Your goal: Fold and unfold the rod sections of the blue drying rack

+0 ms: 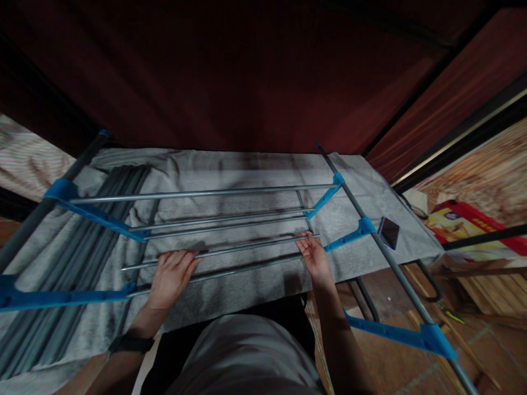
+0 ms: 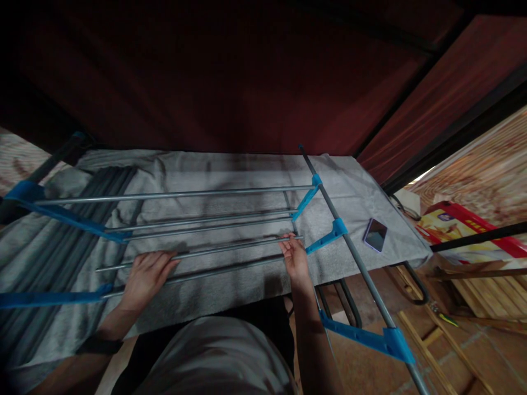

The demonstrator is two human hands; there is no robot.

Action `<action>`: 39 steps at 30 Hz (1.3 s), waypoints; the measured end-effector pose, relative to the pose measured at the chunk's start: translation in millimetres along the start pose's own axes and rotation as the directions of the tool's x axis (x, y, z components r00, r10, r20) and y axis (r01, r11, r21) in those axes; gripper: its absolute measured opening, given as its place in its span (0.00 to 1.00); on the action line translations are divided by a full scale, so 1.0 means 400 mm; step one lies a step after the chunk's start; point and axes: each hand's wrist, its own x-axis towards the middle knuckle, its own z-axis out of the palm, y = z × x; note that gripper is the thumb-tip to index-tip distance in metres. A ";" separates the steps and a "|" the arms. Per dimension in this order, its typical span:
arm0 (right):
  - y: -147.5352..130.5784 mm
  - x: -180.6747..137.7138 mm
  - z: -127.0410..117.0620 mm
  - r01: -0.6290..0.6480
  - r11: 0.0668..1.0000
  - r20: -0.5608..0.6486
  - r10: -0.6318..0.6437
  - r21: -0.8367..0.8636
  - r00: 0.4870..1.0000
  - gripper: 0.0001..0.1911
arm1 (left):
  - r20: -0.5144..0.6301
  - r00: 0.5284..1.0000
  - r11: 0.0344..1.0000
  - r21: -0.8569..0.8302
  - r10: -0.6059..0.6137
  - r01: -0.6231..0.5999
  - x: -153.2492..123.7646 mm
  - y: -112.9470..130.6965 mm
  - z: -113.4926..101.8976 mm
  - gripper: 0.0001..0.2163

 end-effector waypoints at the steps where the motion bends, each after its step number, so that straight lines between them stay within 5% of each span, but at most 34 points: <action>1: 0.000 0.000 0.001 -0.004 1.000 -0.006 0.004 0.006 1.000 0.10 | 0.005 1.000 1.000 -0.003 -0.007 0.007 -0.002 -0.001 0.001 0.16; 10: -0.009 0.002 0.007 -0.044 0.999 0.007 0.044 -0.018 0.999 0.07 | -0.002 0.997 0.997 -0.022 -0.077 0.077 -0.017 -0.003 0.015 0.17; 24: -0.017 0.022 0.040 -0.046 0.998 -0.061 0.049 0.047 0.997 0.10 | -0.020 1.000 0.999 -0.038 -0.016 0.015 -0.020 -0.019 0.019 0.17; 39: -0.055 0.022 0.128 -0.003 0.988 0.071 -0.008 0.157 0.997 0.10 | -0.090 0.996 0.996 -0.089 -0.009 0.001 -0.008 -0.025 0.007 0.14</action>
